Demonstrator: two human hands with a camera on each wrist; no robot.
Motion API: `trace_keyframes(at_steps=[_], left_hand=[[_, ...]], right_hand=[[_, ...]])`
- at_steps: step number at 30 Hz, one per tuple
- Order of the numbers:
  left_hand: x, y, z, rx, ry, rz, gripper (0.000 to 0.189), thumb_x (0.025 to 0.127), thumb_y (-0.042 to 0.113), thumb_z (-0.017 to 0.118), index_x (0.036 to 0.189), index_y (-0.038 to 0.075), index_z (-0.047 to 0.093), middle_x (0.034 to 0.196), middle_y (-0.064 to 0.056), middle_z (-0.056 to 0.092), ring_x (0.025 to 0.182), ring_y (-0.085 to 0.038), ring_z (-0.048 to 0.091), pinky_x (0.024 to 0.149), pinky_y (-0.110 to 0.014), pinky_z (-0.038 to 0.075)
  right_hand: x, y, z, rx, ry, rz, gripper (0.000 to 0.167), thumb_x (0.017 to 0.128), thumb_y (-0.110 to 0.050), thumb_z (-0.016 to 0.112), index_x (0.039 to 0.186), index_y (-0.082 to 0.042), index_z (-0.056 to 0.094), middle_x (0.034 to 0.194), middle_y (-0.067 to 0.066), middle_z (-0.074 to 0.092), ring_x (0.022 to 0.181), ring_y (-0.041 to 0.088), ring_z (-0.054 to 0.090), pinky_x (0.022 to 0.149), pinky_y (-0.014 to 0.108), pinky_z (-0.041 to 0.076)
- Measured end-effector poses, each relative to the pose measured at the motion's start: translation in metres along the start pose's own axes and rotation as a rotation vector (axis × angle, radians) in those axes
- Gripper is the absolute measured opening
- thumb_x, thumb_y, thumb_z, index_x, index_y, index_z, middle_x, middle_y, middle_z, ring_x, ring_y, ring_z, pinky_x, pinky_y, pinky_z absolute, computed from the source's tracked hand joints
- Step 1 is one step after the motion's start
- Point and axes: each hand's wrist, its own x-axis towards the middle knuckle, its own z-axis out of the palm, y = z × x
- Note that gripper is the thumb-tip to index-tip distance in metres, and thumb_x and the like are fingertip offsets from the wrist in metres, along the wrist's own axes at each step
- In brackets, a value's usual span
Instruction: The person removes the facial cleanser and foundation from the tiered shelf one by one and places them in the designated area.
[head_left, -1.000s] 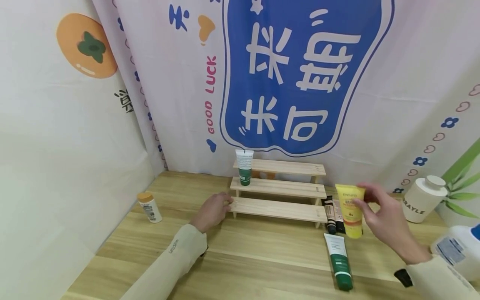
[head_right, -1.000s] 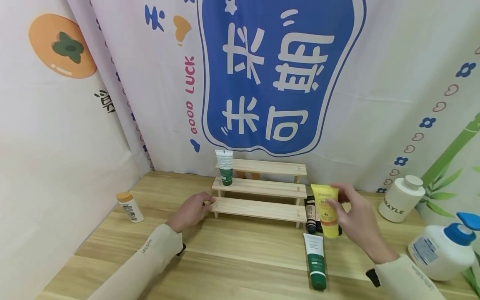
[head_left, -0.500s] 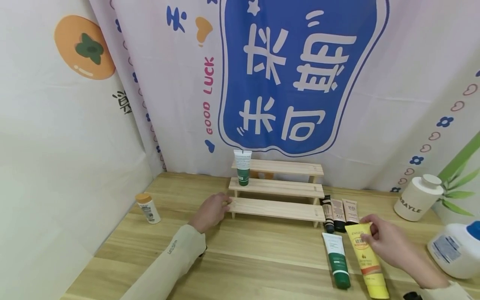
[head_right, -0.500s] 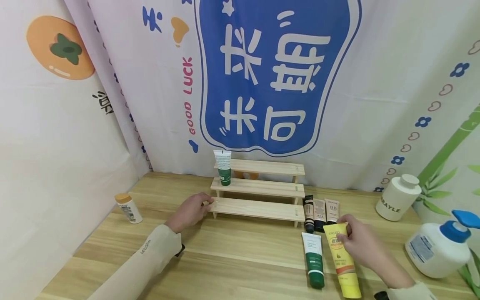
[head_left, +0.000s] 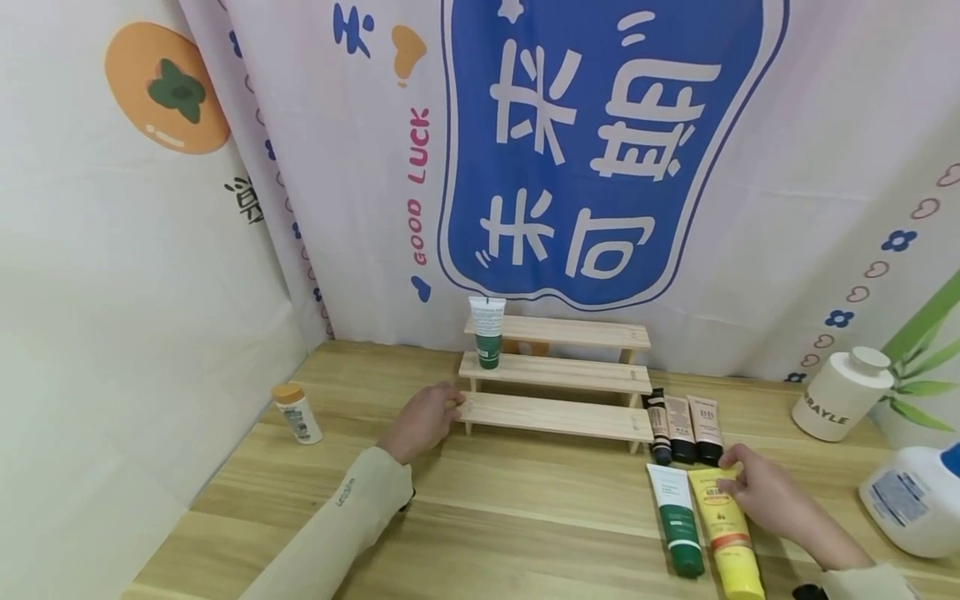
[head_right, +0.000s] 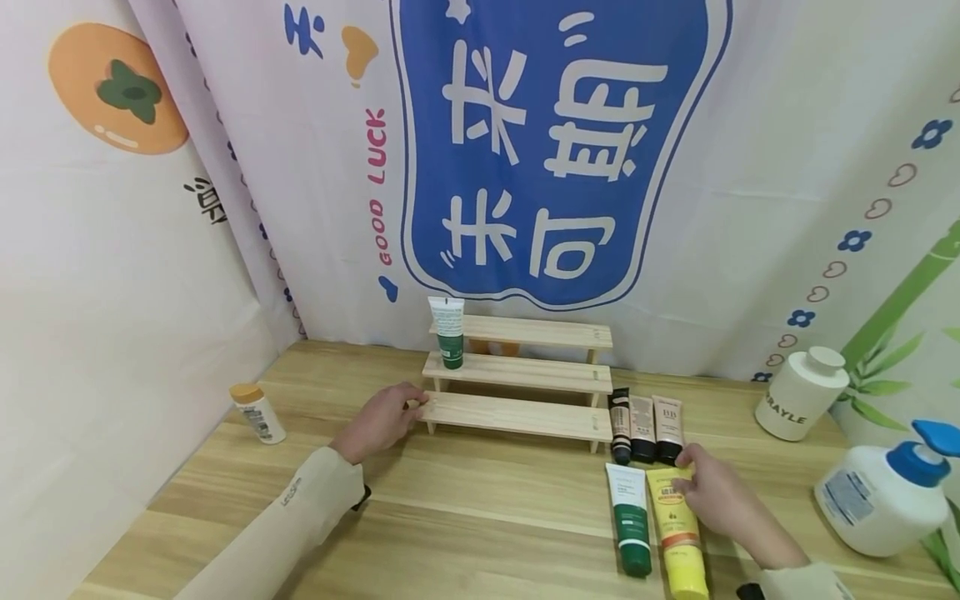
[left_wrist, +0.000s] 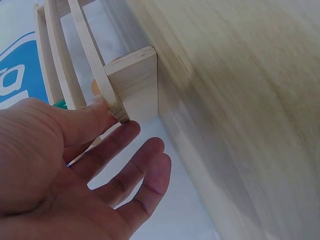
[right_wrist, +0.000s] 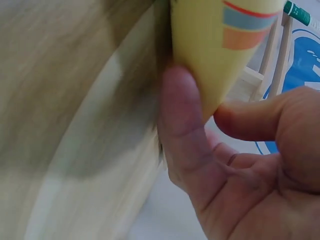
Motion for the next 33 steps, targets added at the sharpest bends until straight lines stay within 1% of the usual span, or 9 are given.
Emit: trace_keyframes(at_steps=[2,4,11,16,20,23,26,29,33], left_hand=[[0.001,0.0,0.0,0.006,-0.002,-0.002,0.022,0.093,0.008,0.061,0.114,0.005,0.065,0.122,-0.01,0.058,0.114,-0.029,0.052,0.095,-0.042,0.044],[0.001,0.0,0.0,0.006,-0.004,-0.008,0.022,0.093,0.009,0.061,0.114,0.006,0.065,0.122,-0.009,0.058,0.114,-0.029,0.052,0.095,-0.042,0.044],[0.002,0.0,0.0,0.001,-0.001,-0.011,0.022,0.093,0.009,0.061,0.114,0.006,0.065,0.122,-0.01,0.058,0.115,-0.029,0.052,0.095,-0.043,0.044],[0.0,0.0,-0.001,-0.005,0.0,-0.007,0.022,0.093,0.009,0.061,0.114,0.005,0.065,0.122,-0.01,0.058,0.115,-0.029,0.052,0.095,-0.043,0.045],[0.0,0.0,0.0,-0.001,-0.003,-0.007,0.022,0.093,0.009,0.061,0.114,0.006,0.065,0.122,-0.01,0.058,0.115,-0.03,0.052,0.095,-0.043,0.044],[0.0,-0.001,0.001,0.0,-0.006,-0.009,0.022,0.093,0.01,0.061,0.115,0.007,0.065,0.123,-0.009,0.057,0.116,-0.029,0.051,0.096,-0.042,0.043],[0.001,0.0,0.002,0.0,-0.006,-0.006,0.022,0.094,0.011,0.06,0.115,0.007,0.065,0.124,-0.009,0.057,0.117,-0.028,0.051,0.097,-0.042,0.043],[0.001,0.0,0.002,-0.001,-0.001,0.003,0.022,0.094,0.011,0.06,0.115,0.007,0.065,0.123,-0.009,0.057,0.116,-0.029,0.051,0.097,-0.042,0.043],[0.001,-0.001,0.001,0.002,0.003,0.001,0.021,0.093,0.009,0.061,0.113,0.006,0.066,0.122,-0.01,0.058,0.115,-0.029,0.052,0.096,-0.042,0.044]], right_hand=[[0.0,0.002,0.001,-0.002,-0.016,0.032,0.025,0.09,-0.006,0.061,0.107,0.007,0.049,0.073,0.007,0.056,0.062,0.018,0.052,0.051,0.032,0.045],[0.0,0.003,0.003,0.004,-0.022,0.043,0.023,0.09,-0.005,0.059,0.107,0.007,0.05,0.072,0.007,0.056,0.06,0.018,0.052,0.05,0.033,0.045],[-0.005,0.003,0.013,0.079,0.035,0.024,0.019,0.091,0.0,0.056,0.107,0.006,0.049,0.065,0.006,0.053,0.046,0.019,0.051,0.04,0.029,0.045],[-0.005,-0.001,0.016,0.1,0.054,0.03,0.019,0.091,-0.002,0.056,0.108,0.005,0.049,0.067,0.006,0.054,0.044,0.019,0.052,0.039,0.03,0.045],[-0.005,-0.002,0.015,0.053,0.045,0.041,0.019,0.092,-0.007,0.057,0.108,0.002,0.053,0.065,0.004,0.053,0.047,0.018,0.051,0.042,0.031,0.043],[-0.006,-0.004,0.01,-0.021,0.024,0.042,0.022,0.093,-0.016,0.057,0.109,-0.001,0.057,0.065,0.003,0.052,0.054,0.017,0.05,0.046,0.031,0.041],[-0.009,-0.009,0.001,-0.08,0.012,0.045,0.025,0.094,-0.023,0.057,0.108,-0.002,0.061,0.071,0.003,0.055,0.062,0.017,0.05,0.051,0.032,0.041],[-0.012,-0.02,-0.007,-0.101,0.028,0.039,0.026,0.095,-0.026,0.055,0.106,-0.003,0.063,0.072,0.002,0.056,0.063,0.017,0.051,0.051,0.032,0.042],[-0.011,-0.046,-0.014,-0.115,0.089,-0.044,0.025,0.095,-0.027,0.057,0.101,-0.005,0.065,0.067,0.0,0.053,0.057,0.015,0.048,0.049,0.031,0.039]])
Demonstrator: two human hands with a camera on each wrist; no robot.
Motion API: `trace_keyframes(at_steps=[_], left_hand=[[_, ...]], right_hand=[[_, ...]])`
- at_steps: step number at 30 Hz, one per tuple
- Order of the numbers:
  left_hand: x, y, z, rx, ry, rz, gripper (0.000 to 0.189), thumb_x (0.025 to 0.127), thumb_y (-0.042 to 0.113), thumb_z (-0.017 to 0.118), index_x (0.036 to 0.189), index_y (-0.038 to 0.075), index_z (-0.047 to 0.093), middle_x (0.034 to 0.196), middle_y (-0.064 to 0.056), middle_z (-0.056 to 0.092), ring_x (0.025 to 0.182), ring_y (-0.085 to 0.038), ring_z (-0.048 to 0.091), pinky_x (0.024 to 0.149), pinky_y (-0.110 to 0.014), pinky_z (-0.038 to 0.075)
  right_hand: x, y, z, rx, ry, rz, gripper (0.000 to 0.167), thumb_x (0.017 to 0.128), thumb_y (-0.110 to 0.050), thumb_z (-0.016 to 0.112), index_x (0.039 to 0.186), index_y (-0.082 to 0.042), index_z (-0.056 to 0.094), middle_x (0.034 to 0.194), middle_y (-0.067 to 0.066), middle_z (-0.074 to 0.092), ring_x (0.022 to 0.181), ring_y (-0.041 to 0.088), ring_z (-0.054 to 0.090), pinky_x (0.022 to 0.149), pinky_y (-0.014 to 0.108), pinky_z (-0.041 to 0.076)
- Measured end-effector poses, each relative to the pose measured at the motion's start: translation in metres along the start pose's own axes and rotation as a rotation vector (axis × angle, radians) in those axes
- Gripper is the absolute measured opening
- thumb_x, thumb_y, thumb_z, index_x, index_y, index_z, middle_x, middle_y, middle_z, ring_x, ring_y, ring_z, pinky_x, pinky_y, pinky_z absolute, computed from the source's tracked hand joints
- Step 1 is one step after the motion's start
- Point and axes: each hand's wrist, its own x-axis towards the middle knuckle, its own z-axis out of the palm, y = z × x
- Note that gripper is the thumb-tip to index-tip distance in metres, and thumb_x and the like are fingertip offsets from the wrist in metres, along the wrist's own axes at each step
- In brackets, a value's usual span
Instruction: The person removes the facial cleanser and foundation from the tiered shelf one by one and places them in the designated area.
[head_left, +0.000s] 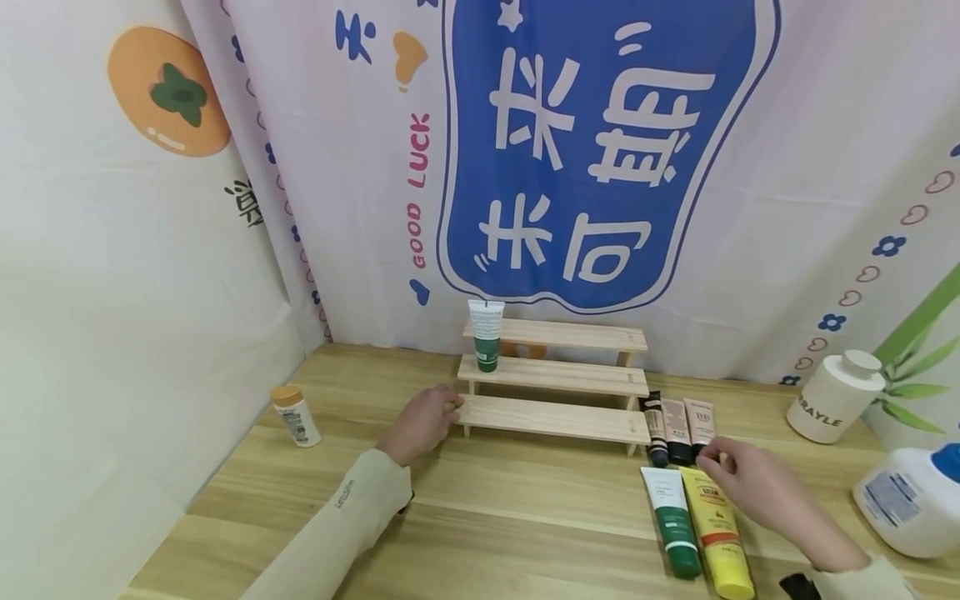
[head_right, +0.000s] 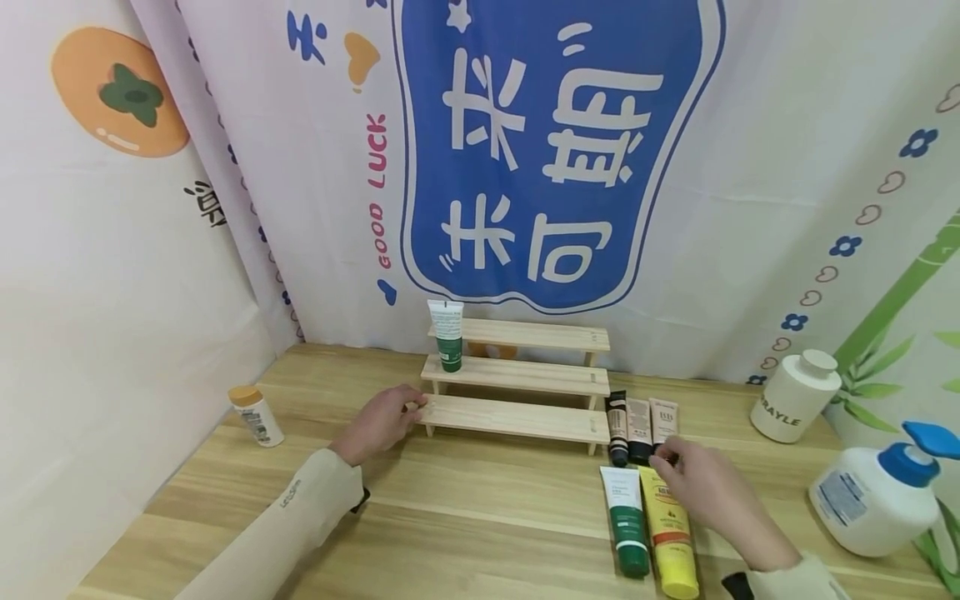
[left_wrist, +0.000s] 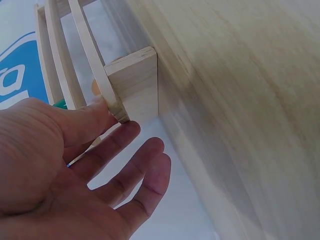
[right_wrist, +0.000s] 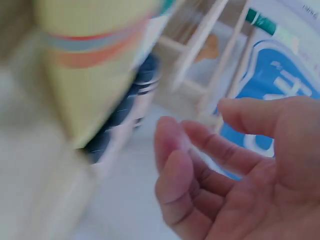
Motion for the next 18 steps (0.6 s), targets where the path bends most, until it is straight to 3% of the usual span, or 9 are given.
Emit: trace_keyframes(at_steps=[6,12,18], left_hand=[[-0.001,0.0,0.0,-0.015,-0.004,-0.016,0.022,0.093,0.011,0.06,0.114,0.007,0.065,0.123,-0.009,0.057,0.116,-0.029,0.051,0.097,-0.042,0.043],[-0.001,0.001,0.002,-0.023,-0.007,-0.019,0.022,0.093,0.011,0.061,0.114,0.007,0.065,0.122,-0.009,0.058,0.115,-0.028,0.052,0.096,-0.042,0.044],[-0.002,0.001,0.0,-0.008,0.004,-0.014,0.021,0.093,0.011,0.062,0.113,0.007,0.065,0.121,-0.009,0.059,0.115,-0.029,0.052,0.095,-0.042,0.044]], right_hand=[[0.019,-0.047,-0.013,-0.009,0.089,-0.212,0.017,0.093,-0.023,0.061,0.098,-0.008,0.066,0.067,-0.005,0.053,0.056,0.011,0.046,0.049,0.028,0.039],[0.048,-0.081,-0.012,0.031,0.142,-0.424,0.007,0.091,-0.018,0.064,0.095,-0.013,0.067,0.076,-0.01,0.057,0.067,0.007,0.052,0.059,0.027,0.047],[0.074,-0.112,-0.005,0.089,0.214,-0.542,0.014,0.089,-0.012,0.067,0.102,-0.01,0.066,0.088,-0.003,0.063,0.077,0.009,0.058,0.063,0.027,0.052]])
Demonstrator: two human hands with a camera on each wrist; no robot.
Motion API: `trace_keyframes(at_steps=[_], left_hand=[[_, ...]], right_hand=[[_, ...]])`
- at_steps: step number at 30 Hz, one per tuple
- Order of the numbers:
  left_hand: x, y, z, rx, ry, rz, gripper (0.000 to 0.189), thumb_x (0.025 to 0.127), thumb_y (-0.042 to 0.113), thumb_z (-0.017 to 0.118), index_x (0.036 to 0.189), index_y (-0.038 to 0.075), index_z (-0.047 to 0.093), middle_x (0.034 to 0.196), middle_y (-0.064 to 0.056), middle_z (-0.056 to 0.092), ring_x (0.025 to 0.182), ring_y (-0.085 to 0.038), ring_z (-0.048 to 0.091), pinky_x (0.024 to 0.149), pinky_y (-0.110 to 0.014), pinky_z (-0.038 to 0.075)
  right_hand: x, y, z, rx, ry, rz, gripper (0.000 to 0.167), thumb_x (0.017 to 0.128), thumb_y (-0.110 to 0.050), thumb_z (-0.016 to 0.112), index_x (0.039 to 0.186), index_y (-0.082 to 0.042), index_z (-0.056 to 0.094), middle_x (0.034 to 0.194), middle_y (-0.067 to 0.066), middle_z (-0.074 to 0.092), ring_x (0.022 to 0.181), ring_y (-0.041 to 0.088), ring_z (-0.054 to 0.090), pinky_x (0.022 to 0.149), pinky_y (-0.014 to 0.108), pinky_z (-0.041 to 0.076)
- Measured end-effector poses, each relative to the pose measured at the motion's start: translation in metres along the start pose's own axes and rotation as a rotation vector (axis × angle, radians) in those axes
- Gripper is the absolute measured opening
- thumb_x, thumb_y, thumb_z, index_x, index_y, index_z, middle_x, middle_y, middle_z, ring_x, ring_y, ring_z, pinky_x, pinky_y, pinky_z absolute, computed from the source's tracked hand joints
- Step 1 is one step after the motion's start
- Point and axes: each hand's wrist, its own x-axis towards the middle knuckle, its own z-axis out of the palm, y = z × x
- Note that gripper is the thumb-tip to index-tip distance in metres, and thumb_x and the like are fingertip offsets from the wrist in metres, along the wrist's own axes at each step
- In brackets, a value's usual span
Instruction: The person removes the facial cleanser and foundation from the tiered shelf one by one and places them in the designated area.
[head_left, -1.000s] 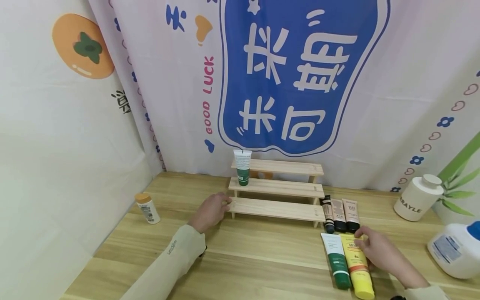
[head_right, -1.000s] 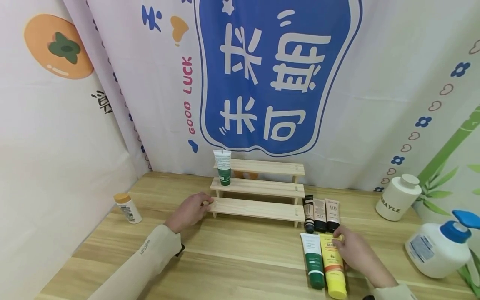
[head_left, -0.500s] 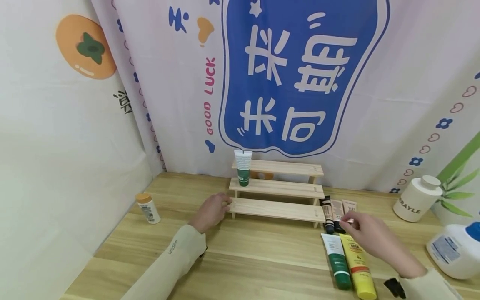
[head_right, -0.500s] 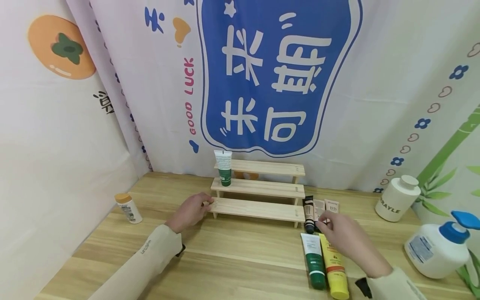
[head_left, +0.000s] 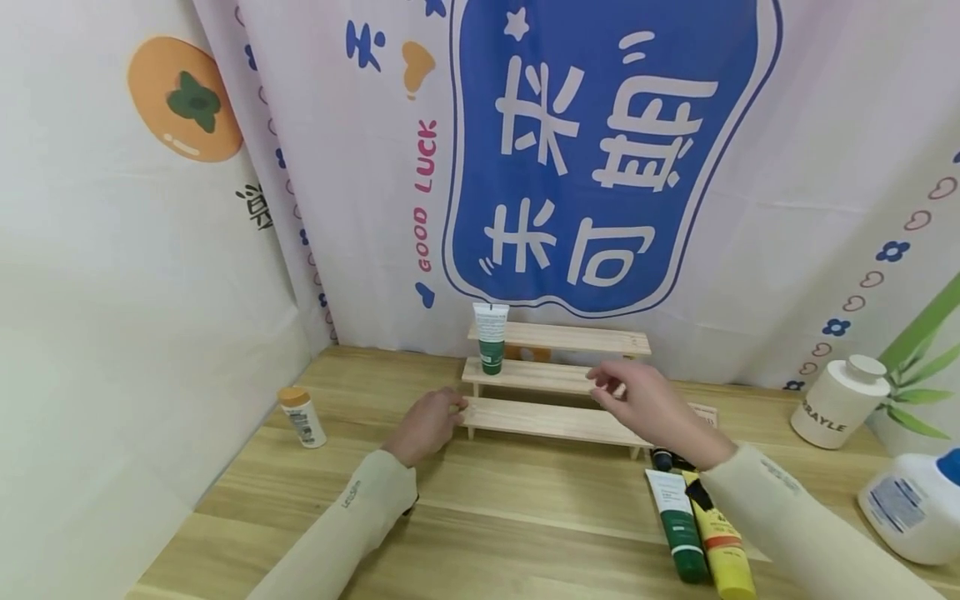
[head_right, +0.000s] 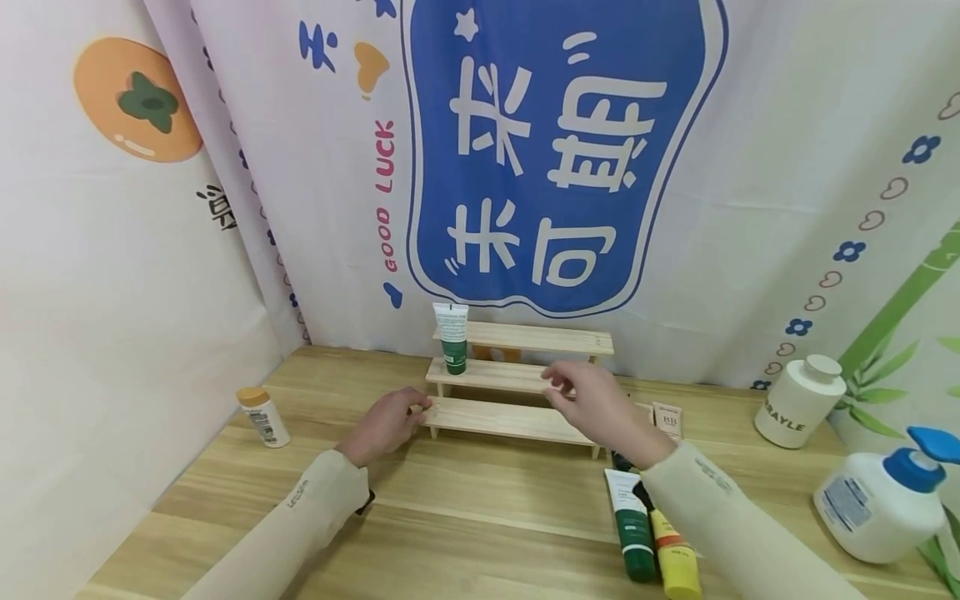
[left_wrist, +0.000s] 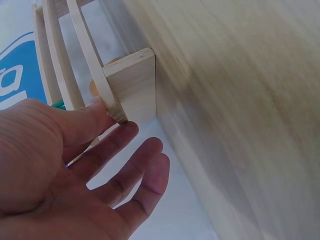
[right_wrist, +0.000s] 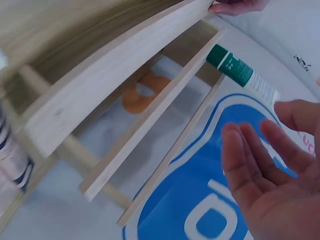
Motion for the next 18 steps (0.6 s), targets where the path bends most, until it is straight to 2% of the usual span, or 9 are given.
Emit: trace_keyframes(at_steps=[6,11,14,18], left_hand=[[-0.001,-0.002,-0.001,0.006,0.0,0.012,0.021,0.092,0.01,0.062,0.113,0.006,0.066,0.119,-0.009,0.059,0.112,-0.029,0.053,0.092,-0.042,0.047],[-0.001,-0.002,0.0,0.005,0.003,-0.003,0.022,0.093,0.011,0.061,0.114,0.008,0.065,0.121,-0.008,0.058,0.114,-0.028,0.053,0.094,-0.041,0.046],[-0.001,-0.002,0.0,0.002,0.001,-0.009,0.022,0.094,0.012,0.061,0.115,0.008,0.065,0.123,-0.008,0.057,0.115,-0.028,0.052,0.095,-0.041,0.045],[-0.002,0.0,-0.001,0.008,0.001,-0.008,0.023,0.094,0.012,0.06,0.116,0.008,0.064,0.125,-0.009,0.057,0.116,-0.029,0.051,0.096,-0.042,0.044]], right_hand=[[0.033,-0.016,0.013,0.031,0.06,-0.05,0.029,0.087,-0.012,0.069,0.115,-0.008,0.061,0.109,0.007,0.061,0.092,0.021,0.061,0.071,0.037,0.055],[0.059,-0.029,0.025,0.016,0.029,-0.064,0.051,0.088,-0.017,0.068,0.135,-0.011,0.048,0.128,0.01,0.051,0.111,0.026,0.053,0.088,0.045,0.049],[0.071,-0.035,0.032,0.018,0.009,-0.079,0.061,0.088,-0.019,0.068,0.143,-0.013,0.04,0.134,0.012,0.045,0.119,0.028,0.047,0.094,0.047,0.045],[0.085,-0.044,0.038,0.045,0.034,-0.081,0.069,0.087,-0.017,0.069,0.147,-0.016,0.034,0.133,0.012,0.044,0.112,0.025,0.048,0.087,0.043,0.048]])
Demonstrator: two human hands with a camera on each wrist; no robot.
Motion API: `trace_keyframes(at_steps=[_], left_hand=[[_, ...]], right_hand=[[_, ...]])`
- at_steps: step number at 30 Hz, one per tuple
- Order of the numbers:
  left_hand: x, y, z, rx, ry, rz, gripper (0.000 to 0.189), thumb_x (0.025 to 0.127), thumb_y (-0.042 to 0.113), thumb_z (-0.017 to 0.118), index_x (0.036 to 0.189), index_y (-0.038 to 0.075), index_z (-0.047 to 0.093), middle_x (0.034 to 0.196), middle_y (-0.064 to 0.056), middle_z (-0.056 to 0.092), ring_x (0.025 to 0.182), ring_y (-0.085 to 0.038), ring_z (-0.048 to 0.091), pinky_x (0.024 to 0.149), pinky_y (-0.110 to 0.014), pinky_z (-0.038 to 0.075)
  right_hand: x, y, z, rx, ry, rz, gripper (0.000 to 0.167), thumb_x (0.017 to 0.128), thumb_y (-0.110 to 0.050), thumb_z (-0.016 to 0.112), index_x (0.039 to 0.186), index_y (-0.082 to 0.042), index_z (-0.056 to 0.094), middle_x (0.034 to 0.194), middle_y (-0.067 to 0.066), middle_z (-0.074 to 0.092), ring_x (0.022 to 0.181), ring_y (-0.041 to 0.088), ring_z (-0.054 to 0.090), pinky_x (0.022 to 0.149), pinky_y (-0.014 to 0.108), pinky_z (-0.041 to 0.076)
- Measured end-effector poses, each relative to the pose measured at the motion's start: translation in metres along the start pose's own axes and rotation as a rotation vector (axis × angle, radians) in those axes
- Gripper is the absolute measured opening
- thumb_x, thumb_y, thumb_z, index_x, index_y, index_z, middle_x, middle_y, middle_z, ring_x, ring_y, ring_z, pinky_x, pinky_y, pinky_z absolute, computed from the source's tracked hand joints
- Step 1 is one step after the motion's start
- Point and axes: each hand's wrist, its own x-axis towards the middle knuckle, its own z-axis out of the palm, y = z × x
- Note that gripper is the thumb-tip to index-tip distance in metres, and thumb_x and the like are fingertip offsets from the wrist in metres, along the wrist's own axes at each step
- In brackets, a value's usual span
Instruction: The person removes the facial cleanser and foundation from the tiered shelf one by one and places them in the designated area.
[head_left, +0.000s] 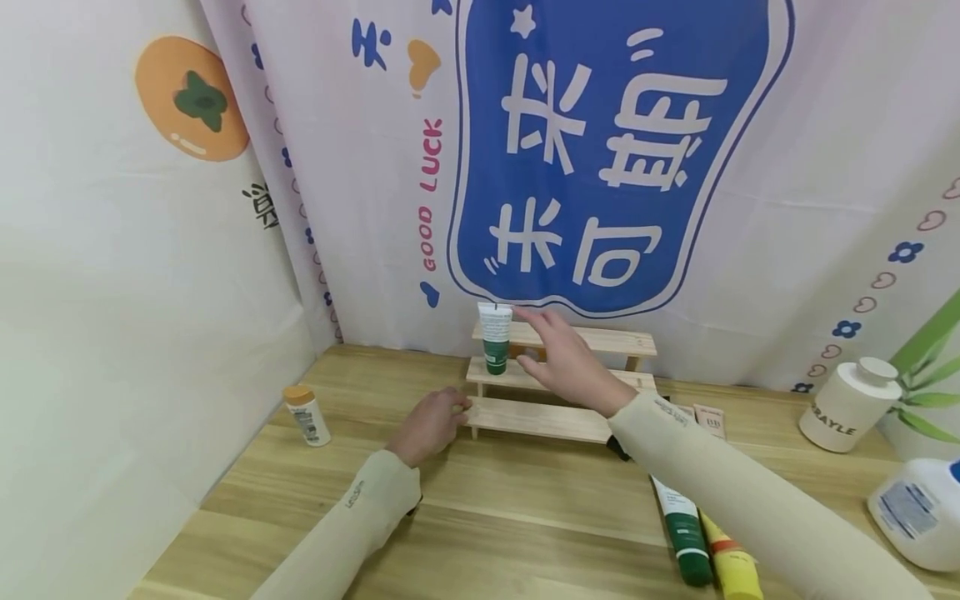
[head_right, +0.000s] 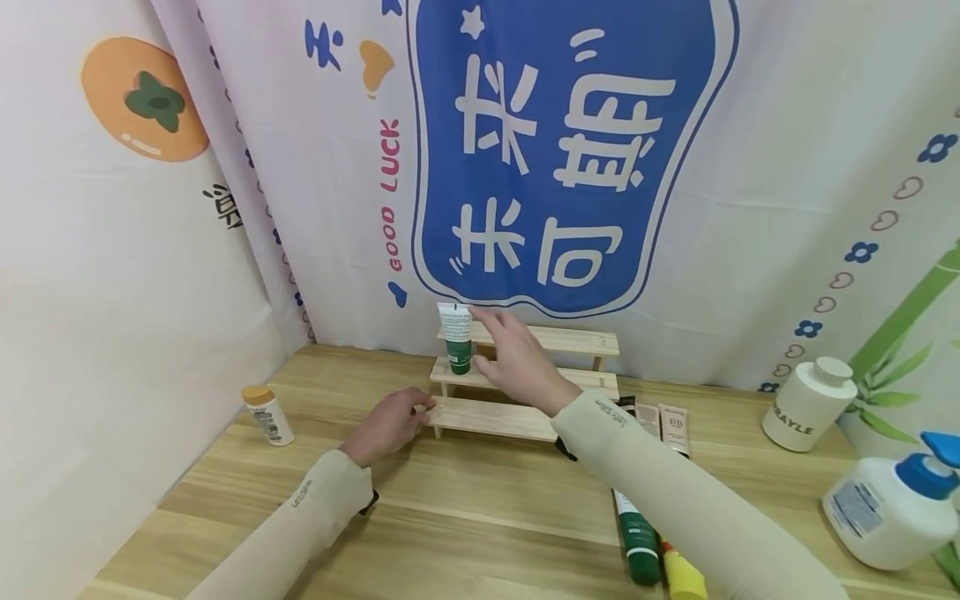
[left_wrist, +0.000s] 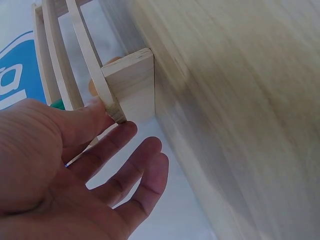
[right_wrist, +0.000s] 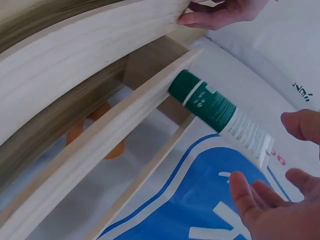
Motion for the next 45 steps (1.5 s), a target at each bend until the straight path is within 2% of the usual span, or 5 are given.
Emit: trace_keyframes(at_steps=[13,21,30,37,45], left_hand=[[-0.001,0.0,-0.001,0.011,-0.01,0.016,0.024,0.094,0.012,0.06,0.118,0.007,0.064,0.124,-0.008,0.057,0.115,-0.028,0.052,0.095,-0.041,0.045],[-0.001,-0.001,0.0,-0.013,-0.008,0.021,0.025,0.094,0.011,0.06,0.118,0.006,0.064,0.123,-0.008,0.057,0.113,-0.028,0.053,0.093,-0.04,0.046],[-0.001,-0.002,0.0,-0.02,0.002,0.023,0.025,0.093,0.01,0.06,0.118,0.006,0.064,0.12,-0.008,0.059,0.11,-0.027,0.054,0.09,-0.039,0.048],[0.0,-0.002,0.001,-0.014,0.008,0.037,0.024,0.093,0.01,0.061,0.117,0.006,0.064,0.119,-0.008,0.059,0.108,-0.026,0.056,0.089,-0.039,0.048],[0.001,-0.003,0.002,-0.022,0.007,0.028,0.024,0.093,0.01,0.06,0.117,0.007,0.064,0.12,-0.008,0.059,0.11,-0.027,0.054,0.09,-0.039,0.047]], right_hand=[[0.028,-0.012,0.023,0.039,0.06,0.159,0.062,0.086,-0.015,0.07,0.143,-0.015,0.042,0.137,0.017,0.039,0.121,0.033,0.044,0.093,0.046,0.045],[0.028,-0.008,0.033,0.111,0.142,0.216,0.05,0.087,-0.014,0.07,0.131,-0.013,0.049,0.124,0.009,0.048,0.109,0.026,0.05,0.087,0.042,0.048],[0.017,0.006,0.044,0.159,0.329,0.122,0.026,0.09,-0.008,0.066,0.113,-0.008,0.054,0.103,0.007,0.061,0.084,0.018,0.059,0.067,0.032,0.053],[0.01,0.01,0.041,0.172,0.343,0.092,0.021,0.09,-0.006,0.065,0.108,-0.008,0.055,0.09,0.006,0.063,0.074,0.016,0.059,0.063,0.03,0.053],[-0.009,0.021,0.015,0.144,0.346,0.059,0.029,0.089,-0.004,0.066,0.116,-0.008,0.056,0.087,0.006,0.062,0.074,0.016,0.059,0.066,0.033,0.054]])
